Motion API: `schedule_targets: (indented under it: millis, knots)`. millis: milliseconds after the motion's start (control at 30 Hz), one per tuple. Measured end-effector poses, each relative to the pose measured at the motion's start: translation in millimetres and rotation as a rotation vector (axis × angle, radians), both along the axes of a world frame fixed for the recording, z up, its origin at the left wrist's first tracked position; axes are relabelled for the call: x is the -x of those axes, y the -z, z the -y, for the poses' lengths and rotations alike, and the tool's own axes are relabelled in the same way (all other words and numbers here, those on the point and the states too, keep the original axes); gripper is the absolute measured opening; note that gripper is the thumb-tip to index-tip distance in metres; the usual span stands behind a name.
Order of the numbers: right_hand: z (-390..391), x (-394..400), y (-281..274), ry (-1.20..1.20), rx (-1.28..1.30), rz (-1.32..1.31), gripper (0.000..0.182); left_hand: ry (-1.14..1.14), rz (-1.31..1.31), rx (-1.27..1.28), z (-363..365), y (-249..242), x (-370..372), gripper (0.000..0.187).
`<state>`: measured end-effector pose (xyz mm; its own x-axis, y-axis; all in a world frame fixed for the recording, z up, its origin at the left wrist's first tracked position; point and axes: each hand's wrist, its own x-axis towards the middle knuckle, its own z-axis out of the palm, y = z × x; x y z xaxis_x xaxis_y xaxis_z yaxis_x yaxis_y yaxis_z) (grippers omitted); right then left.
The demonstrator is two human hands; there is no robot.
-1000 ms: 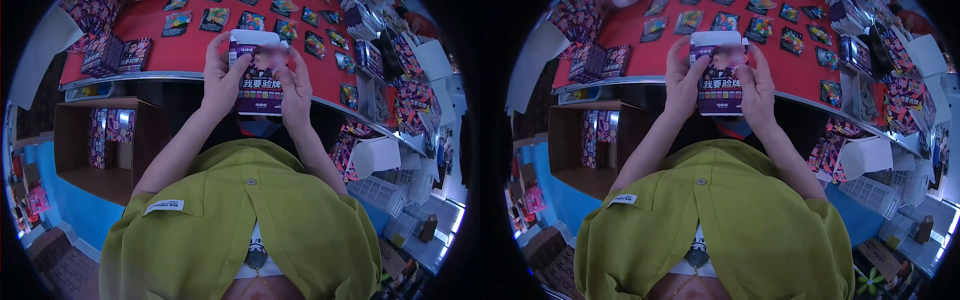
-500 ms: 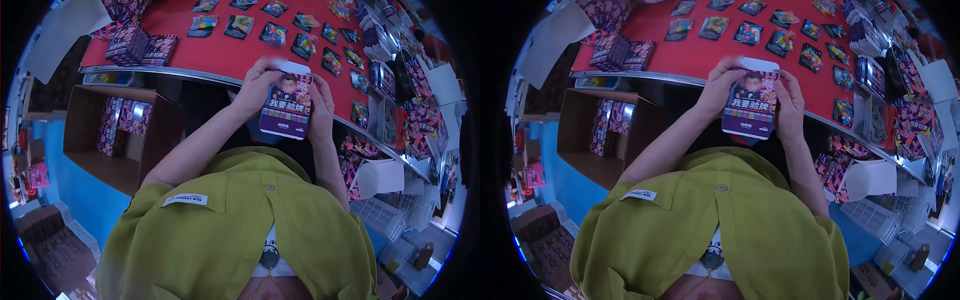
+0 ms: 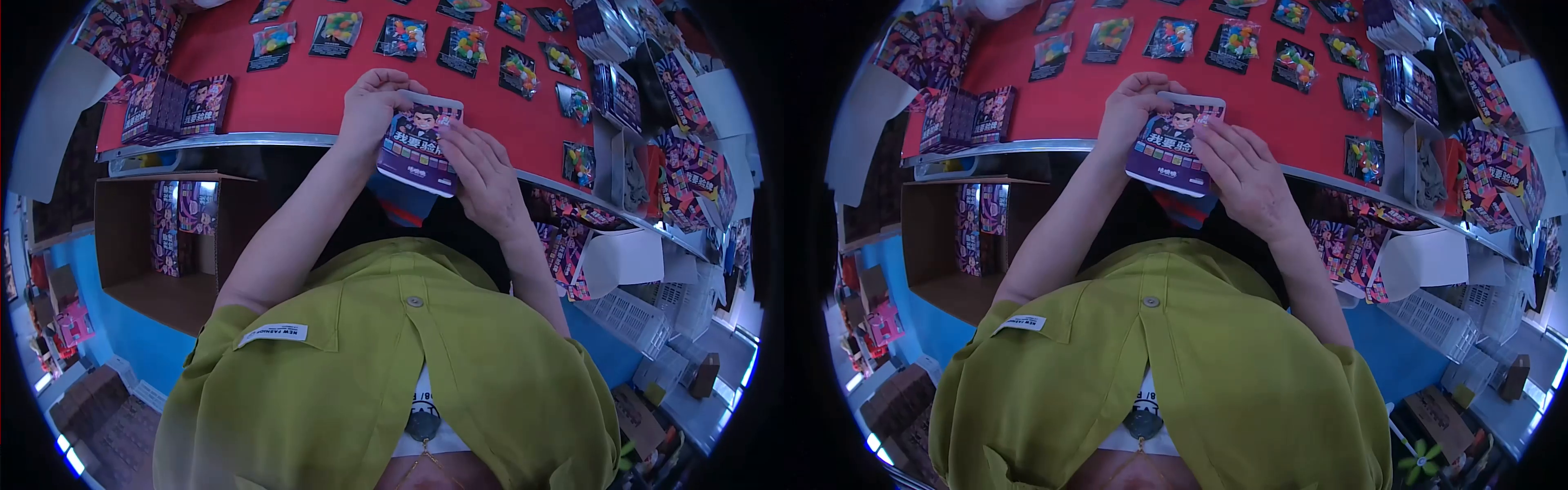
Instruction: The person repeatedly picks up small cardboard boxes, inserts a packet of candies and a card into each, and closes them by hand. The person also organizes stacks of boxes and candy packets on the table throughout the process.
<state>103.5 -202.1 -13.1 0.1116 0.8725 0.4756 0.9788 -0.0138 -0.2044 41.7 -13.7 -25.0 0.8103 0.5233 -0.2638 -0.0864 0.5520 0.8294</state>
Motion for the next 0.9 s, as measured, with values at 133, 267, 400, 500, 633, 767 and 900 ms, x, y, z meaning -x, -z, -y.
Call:
schedule_targets:
  millis: [133, 267, 400, 500, 633, 767, 900]
  knots:
    - [-6, -11, 9, 0.092, -0.132, -0.117, 0.041, -0.021, 0.11, 0.006, 13, -8, 3, 0.022]
    - [-19, -16, -16, 0.265, 0.02, -0.293, 0.031, 0.012, 0.341, -0.38, 9, -3, 15, 0.028]
    - [-23, -22, -27, 0.294, 0.153, -0.553, 0.031, 0.105, 0.416, -0.404, 5, 0, 20, 0.039]
    - [-24, -29, -20, 0.237, 0.031, -0.51, 0.032, 0.096, 0.337, -0.396, 5, 2, 17, 0.037]
    - [-28, -33, -12, 0.191, -0.014, -0.73, 0.038, 0.035, 0.204, -0.384, 4, -8, 8, 0.024]
    - [-32, -24, -9, 0.195, -0.147, -0.948, 0.039, 0.001, 0.182, -0.179, 1, -22, -3, 0.02]
    - [-43, -29, 10, 0.121, -0.48, -1.606, 0.038, 0.056, 0.042, -0.133, -2, -29, -8, 0.02]
